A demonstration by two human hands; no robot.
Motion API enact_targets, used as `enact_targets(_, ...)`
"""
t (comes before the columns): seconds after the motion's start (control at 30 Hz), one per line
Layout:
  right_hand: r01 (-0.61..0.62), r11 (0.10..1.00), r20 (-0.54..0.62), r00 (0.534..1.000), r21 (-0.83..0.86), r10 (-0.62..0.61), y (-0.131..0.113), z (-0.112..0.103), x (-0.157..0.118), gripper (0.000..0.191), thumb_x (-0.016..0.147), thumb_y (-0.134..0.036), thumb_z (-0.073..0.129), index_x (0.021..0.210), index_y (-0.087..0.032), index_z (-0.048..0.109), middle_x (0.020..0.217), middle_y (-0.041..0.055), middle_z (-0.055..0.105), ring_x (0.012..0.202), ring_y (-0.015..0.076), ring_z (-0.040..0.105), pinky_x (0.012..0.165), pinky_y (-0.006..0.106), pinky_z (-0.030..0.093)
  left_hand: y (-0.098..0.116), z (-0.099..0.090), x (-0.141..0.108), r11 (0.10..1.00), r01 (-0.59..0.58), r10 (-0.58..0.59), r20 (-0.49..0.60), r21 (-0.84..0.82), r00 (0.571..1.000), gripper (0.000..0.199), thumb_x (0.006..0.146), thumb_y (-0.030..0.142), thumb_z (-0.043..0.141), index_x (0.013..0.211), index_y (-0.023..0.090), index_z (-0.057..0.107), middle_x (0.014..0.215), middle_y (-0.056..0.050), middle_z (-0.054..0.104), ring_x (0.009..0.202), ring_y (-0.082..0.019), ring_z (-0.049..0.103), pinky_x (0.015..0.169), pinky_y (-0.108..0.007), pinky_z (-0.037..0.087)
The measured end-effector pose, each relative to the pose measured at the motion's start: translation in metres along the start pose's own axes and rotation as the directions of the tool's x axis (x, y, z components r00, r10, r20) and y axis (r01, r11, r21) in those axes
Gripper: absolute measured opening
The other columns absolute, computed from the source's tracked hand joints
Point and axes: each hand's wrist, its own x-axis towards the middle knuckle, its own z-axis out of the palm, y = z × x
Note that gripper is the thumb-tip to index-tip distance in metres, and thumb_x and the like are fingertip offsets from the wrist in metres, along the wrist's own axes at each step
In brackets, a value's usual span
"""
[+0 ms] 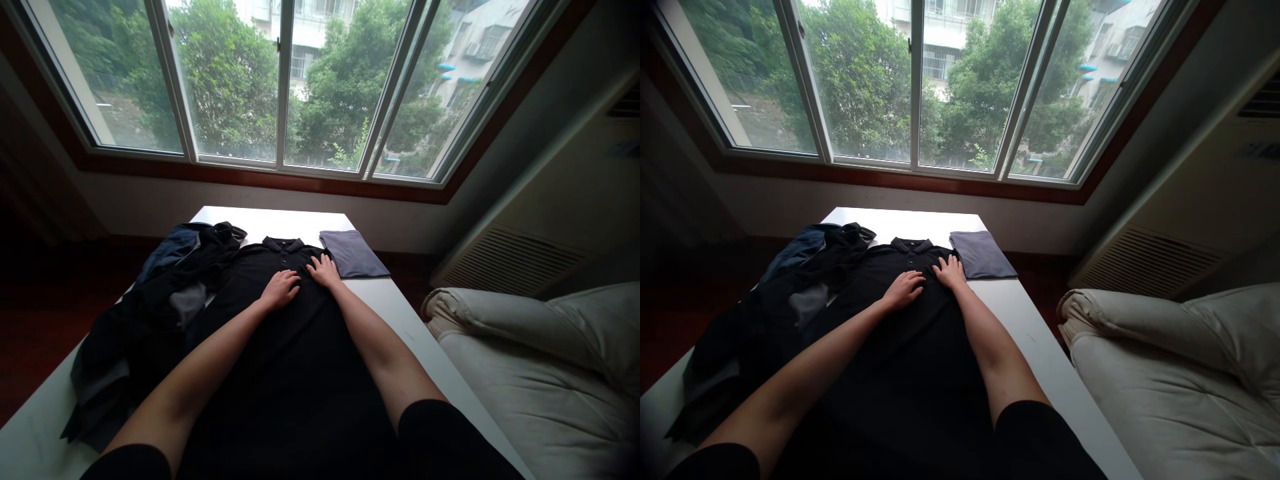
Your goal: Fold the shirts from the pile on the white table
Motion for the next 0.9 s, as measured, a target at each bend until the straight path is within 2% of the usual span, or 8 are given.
enact_targets(0.13, -0.015, 1.000, 0.015, 1.000, -0.020, 0.015, 0.001, 0.001, 0.000, 0.071, 0.105, -0.067, 0.032, 0.165, -0.027, 0.035, 0.175, 0.0111, 0.012, 0.162, 0.0272, 0.008, 0.129, 0.046, 0.004, -0.024, -0.032, -0.008, 0.990, 0.138, -0.134, -0.254, -0.001, 0.958, 0.032, 0.098, 0.031, 0.055, 0.122, 0.021, 0.074, 0.141, -0.010, 0.064, 0.135, -0.027, 0.053, 0.120, -0.041, 0.036)
enact_targets(0.23, -0.023, 0.999, 0.016, 1.000, -0.022, 0.024, 0.001, 0.001, 0.000, 0.072, 0.105, -0.068, 0.031, 0.165, -0.028, 0.035, 0.175, 0.0105, 0.012, 0.162, 0.0268, 0.008, 0.128, 0.046, 0.004, -0.060, -0.073, -0.023, 0.945, 0.324, -0.284, -0.385, 0.042, 0.878, 0.037, 0.099, 0.032, 0.051, 0.125, 0.016, 0.071, 0.143, -0.017, 0.059, 0.137, -0.036, 0.047, 0.119, -0.052, 0.032)
enact_targets(0.3, -0.026, 0.999, 0.013, 1.000, -0.021, 0.026, 0.001, 0.001, 0.000, 0.072, 0.105, -0.068, 0.030, 0.165, -0.028, 0.035, 0.175, 0.0104, 0.012, 0.162, 0.0270, 0.008, 0.128, 0.046, 0.004, -0.090, -0.101, -0.036, 0.852, 0.507, -0.416, -0.416, 0.132, 0.808, 0.038, 0.096, 0.036, 0.053, 0.126, 0.018, 0.070, 0.137, -0.018, 0.062, 0.131, -0.038, 0.050, 0.112, -0.052, 0.038)
enact_targets(0.37, -0.030, 0.999, 0.016, 0.999, -0.022, 0.030, 0.000, 0.000, -0.001, 0.071, 0.105, -0.067, 0.031, 0.165, -0.028, 0.035, 0.175, 0.0103, 0.012, 0.161, 0.0273, 0.008, 0.128, 0.046, 0.004, -0.118, -0.122, -0.047, 0.749, 0.608, -0.517, -0.343, 0.262, 0.784, 0.040, 0.093, 0.043, 0.058, 0.121, 0.019, 0.071, 0.127, -0.019, 0.064, 0.124, -0.039, 0.054, 0.105, -0.050, 0.042)
enact_targets(0.53, -0.034, 0.999, 0.017, 0.999, -0.025, 0.034, -0.001, -0.002, -0.003, 0.071, 0.106, -0.066, 0.031, 0.165, -0.026, 0.035, 0.175, 0.0111, 0.013, 0.161, 0.0275, 0.009, 0.128, 0.046, 0.005, -0.154, -0.144, -0.056, 0.651, 0.600, -0.587, -0.192, 0.466, 0.786, 0.050, 0.088, 0.057, 0.061, 0.119, 0.019, 0.070, 0.129, -0.019, 0.062, 0.125, -0.039, 0.052, 0.102, -0.046, 0.042)
enact_targets(0.7, -0.033, 0.999, -0.014, 0.999, -0.013, 0.033, -0.001, -0.001, -0.007, 0.070, 0.106, -0.065, 0.033, 0.163, -0.027, 0.038, 0.174, 0.0120, 0.017, 0.161, 0.0269, 0.011, 0.128, 0.046, 0.007, -0.145, -0.146, -0.046, 0.666, 0.541, -0.580, -0.100, 0.515, 0.809, 0.040, 0.085, 0.045, 0.068, 0.115, 0.020, 0.070, 0.129, -0.020, 0.066, 0.128, -0.041, 0.052, 0.105, -0.050, 0.038)
enact_targets(0.83, -0.032, 0.999, -0.038, 0.999, -0.019, 0.031, 0.002, 0.002, -0.012, 0.068, 0.106, -0.064, 0.034, 0.162, -0.027, 0.040, 0.173, 0.0120, 0.020, 0.161, 0.0270, 0.013, 0.128, 0.046, 0.009, -0.133, -0.145, -0.047, 0.691, 0.557, -0.624, -0.007, 0.461, 0.781, 0.028, 0.075, 0.028, 0.076, 0.101, 0.018, 0.072, 0.110, -0.021, 0.073, 0.112, -0.042, 0.065, 0.101, -0.052, 0.040)
enact_targets(0.9, -0.031, 0.999, -0.045, 0.999, -0.027, 0.030, 0.003, 0.003, -0.014, 0.068, 0.106, -0.063, 0.034, 0.162, -0.026, 0.040, 0.173, 0.0122, 0.020, 0.160, 0.0271, 0.014, 0.128, 0.046, 0.010, -0.133, -0.148, -0.048, 0.695, 0.569, -0.628, -0.014, 0.438, 0.778, 0.024, 0.076, 0.026, 0.074, 0.099, 0.018, 0.071, 0.113, -0.021, 0.072, 0.109, -0.042, 0.067, 0.095, -0.050, 0.045)
